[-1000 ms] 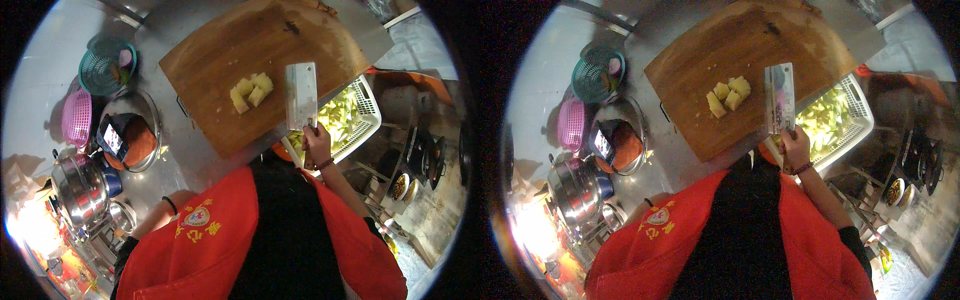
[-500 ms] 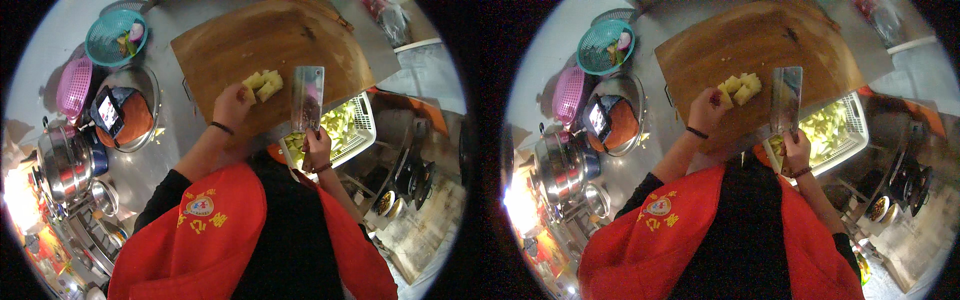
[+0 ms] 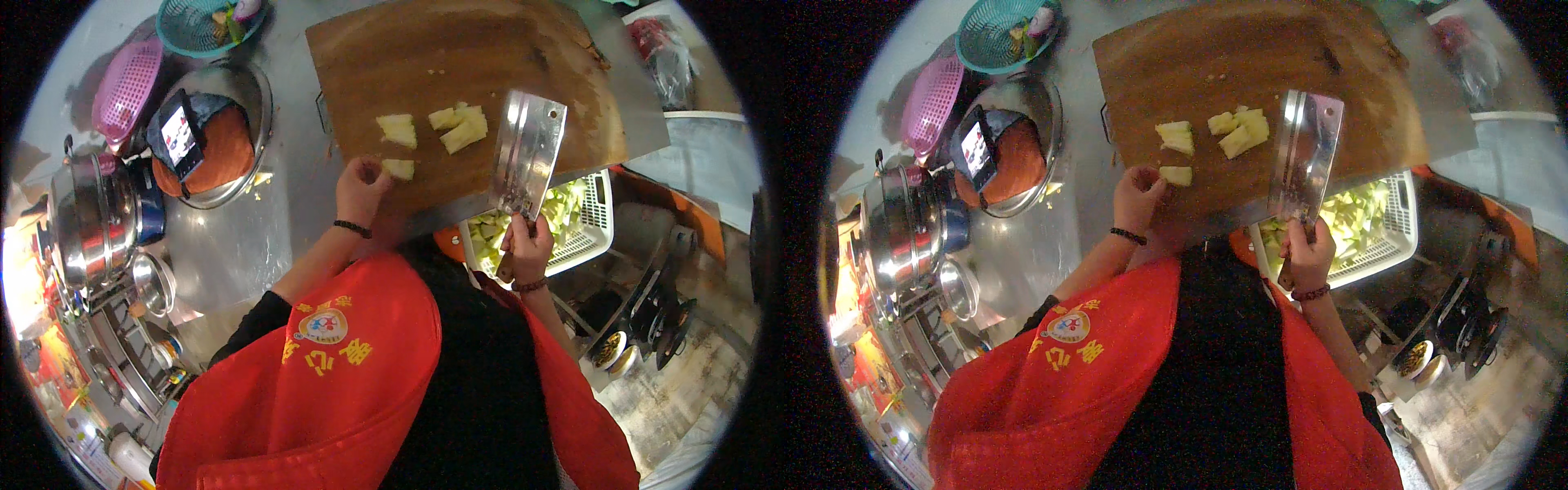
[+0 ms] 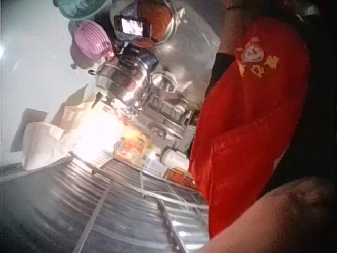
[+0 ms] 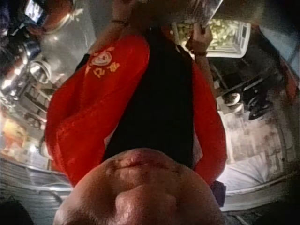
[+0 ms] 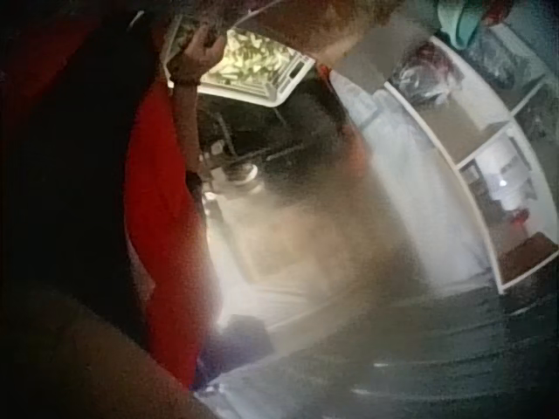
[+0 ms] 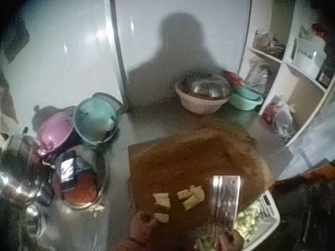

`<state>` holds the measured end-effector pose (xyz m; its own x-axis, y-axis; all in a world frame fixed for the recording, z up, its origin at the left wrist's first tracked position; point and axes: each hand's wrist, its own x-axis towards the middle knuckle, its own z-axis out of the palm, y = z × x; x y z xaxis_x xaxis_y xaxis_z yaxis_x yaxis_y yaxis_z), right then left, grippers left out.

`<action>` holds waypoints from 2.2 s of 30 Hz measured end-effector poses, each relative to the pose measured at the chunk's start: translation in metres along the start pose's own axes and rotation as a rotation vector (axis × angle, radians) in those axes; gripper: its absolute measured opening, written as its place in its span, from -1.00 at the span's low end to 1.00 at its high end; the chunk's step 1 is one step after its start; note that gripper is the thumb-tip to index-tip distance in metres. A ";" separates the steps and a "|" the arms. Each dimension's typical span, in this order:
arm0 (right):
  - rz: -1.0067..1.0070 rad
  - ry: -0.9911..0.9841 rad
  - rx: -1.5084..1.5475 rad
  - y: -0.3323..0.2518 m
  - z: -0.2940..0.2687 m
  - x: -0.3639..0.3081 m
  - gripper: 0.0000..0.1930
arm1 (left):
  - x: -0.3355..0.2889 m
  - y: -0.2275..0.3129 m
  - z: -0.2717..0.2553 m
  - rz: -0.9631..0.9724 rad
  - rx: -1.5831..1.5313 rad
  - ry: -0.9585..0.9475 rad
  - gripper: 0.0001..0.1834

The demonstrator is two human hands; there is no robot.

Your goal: The person cuts a large pale green vegetable into chunks on a wooden cutting board using a cleaver, then transfers the pieces into a white basket. The person also washes the vegetable at a sink and continues cutting additional pieces.

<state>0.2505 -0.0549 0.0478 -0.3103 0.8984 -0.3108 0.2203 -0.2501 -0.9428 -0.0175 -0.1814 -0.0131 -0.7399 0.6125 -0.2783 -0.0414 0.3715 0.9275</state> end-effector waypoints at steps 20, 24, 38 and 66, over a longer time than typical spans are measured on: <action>-0.180 -0.390 -0.355 -0.011 0.095 0.012 -0.71 | -0.020 -0.008 -0.010 0.470 0.392 -0.034 -0.85; -0.244 -0.380 -0.340 -0.013 0.100 0.013 -0.71 | -0.015 -0.001 -0.006 0.562 0.432 0.015 -0.82; -0.173 -0.313 -0.319 -0.008 0.085 0.011 -0.70 | 0.004 0.013 -0.008 0.679 0.745 -0.216 -0.82; -0.103 -0.389 -0.070 -0.015 0.080 0.050 -0.67 | -0.014 0.062 0.015 0.278 0.080 -0.207 -0.53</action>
<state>0.1572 -0.0351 0.0368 -0.6577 0.7105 -0.2502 0.2283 -0.1284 -0.9651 -0.0002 -0.1565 0.0444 -0.5635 0.8231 -0.0707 0.2008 0.2194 0.9547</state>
